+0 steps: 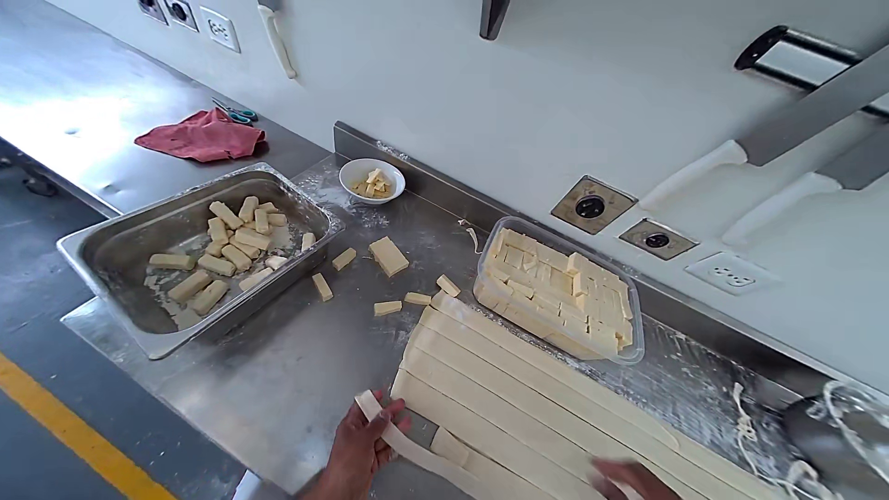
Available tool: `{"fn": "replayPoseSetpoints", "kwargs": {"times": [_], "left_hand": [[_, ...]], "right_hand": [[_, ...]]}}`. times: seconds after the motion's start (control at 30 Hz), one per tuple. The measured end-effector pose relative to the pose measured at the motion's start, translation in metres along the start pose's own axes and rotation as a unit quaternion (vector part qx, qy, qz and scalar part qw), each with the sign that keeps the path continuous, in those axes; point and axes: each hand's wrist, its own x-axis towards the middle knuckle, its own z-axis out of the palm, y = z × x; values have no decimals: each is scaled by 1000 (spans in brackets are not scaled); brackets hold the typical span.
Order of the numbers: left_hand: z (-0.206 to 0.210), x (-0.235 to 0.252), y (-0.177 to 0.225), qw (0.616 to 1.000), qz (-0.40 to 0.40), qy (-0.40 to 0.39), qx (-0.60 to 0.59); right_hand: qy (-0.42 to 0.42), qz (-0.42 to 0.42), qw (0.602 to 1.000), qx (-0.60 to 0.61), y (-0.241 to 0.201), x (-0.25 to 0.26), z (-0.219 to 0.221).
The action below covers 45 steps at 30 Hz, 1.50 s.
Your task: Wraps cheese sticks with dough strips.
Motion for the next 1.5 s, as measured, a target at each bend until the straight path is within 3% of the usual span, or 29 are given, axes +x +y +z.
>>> {"fn": "replayPoseSetpoints", "kwargs": {"times": [0.1,0.2,0.3,0.4,0.47,0.57,0.7,0.77,0.83,0.87,0.93,1.0,1.07,1.1,1.13,1.2,1.27,1.33,1.43,1.47,1.5], "left_hand": [[-2,-1,4,1000,-6,3,0],[-2,-1,10,1000,-9,24,-2],[-6,-1,14,999,-2,40,-12],[-12,1,16,997,43,53,-27],[-18,6,20,994,80,62,-31],[-27,14,30,993,105,63,-7],[-36,17,36,990,109,82,24],[-41,15,35,980,146,94,94],[-54,11,29,922,249,70,289],[-60,5,28,864,292,54,406],[-66,-5,34,753,303,21,583],[-65,1,34,695,303,-5,652],[-63,10,33,667,305,-43,679],[-58,12,39,666,277,-70,689],[-55,13,47,666,244,-97,698],[-58,14,57,662,254,-135,692],[-69,16,60,653,356,-149,651],[-79,23,58,655,464,-151,578],[-84,19,47,694,472,-157,520],[-85,11,37,687,451,-199,535],[-84,4,19,646,464,-265,545]], "right_hand": [[77,-175,980,53,-108,90,40],[-11,-186,982,23,-201,173,56],[-33,-188,981,-44,-248,242,84],[-34,-190,979,-66,-260,274,100],[-17,-184,983,10,-265,264,92],[6,-194,967,165,-268,206,84],[-46,-221,942,247,-264,109,123],[-27,-194,936,293,-257,81,142],[11,-142,932,335,-237,66,143],[28,-121,930,346,-224,59,139],[21,-71,917,391,-204,46,130],[-35,12,866,498,-203,38,123],[-88,72,807,579,-219,36,124],[-106,69,811,571,-229,39,127],[-118,51,840,527,-237,44,132],[-152,13,922,357,-253,60,133],[-206,-9,960,191,-268,81,129],[-230,-45,966,114,-281,95,126],[-156,-72,978,114,-287,97,108],[-112,-57,985,114,-286,96,96],[-70,-35,991,111,-286,95,83]]}}
